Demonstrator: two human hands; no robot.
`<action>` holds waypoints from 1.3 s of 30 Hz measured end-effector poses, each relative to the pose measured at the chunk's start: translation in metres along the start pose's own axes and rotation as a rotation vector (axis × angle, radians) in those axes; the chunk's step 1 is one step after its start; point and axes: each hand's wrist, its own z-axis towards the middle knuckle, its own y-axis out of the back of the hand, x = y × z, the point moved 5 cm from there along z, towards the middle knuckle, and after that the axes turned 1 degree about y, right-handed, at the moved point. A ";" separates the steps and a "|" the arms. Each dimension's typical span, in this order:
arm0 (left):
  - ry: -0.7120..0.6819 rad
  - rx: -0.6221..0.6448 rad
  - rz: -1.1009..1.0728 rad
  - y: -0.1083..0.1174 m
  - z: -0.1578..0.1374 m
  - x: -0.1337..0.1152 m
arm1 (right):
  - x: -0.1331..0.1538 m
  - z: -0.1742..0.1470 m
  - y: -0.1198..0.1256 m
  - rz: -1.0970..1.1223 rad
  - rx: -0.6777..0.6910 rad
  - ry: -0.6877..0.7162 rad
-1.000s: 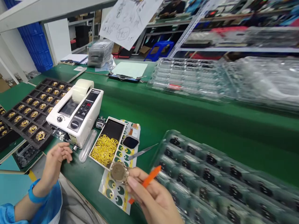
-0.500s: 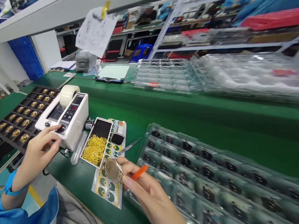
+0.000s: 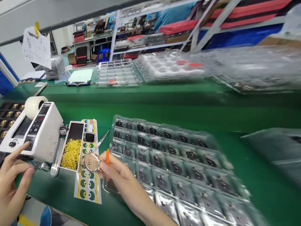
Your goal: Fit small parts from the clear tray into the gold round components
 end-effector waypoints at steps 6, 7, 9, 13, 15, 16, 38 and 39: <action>-0.016 0.222 0.243 0.018 -0.006 0.023 | 0.001 0.000 -0.003 -0.025 0.091 0.024; -0.033 0.247 0.231 0.020 -0.002 0.020 | 0.002 0.001 -0.003 -0.023 0.088 0.025; -0.070 0.229 0.110 0.023 0.009 0.009 | 0.002 0.002 -0.006 -0.018 0.094 0.021; 0.010 0.223 -0.362 -0.006 0.030 -0.016 | 0.004 0.005 -0.012 0.050 0.127 0.014; 0.074 0.387 -0.607 -0.042 0.033 -0.027 | 0.005 0.005 -0.014 0.103 0.126 0.003; 0.116 0.452 -0.693 -0.060 0.033 -0.031 | 0.005 0.006 -0.014 0.127 0.123 -0.003; 0.373 0.619 -0.870 -0.115 0.020 -0.020 | -0.004 0.000 -0.009 0.138 0.191 -0.011; 0.370 0.614 -0.864 -0.115 0.019 -0.019 | -0.004 0.000 -0.009 0.143 0.189 -0.011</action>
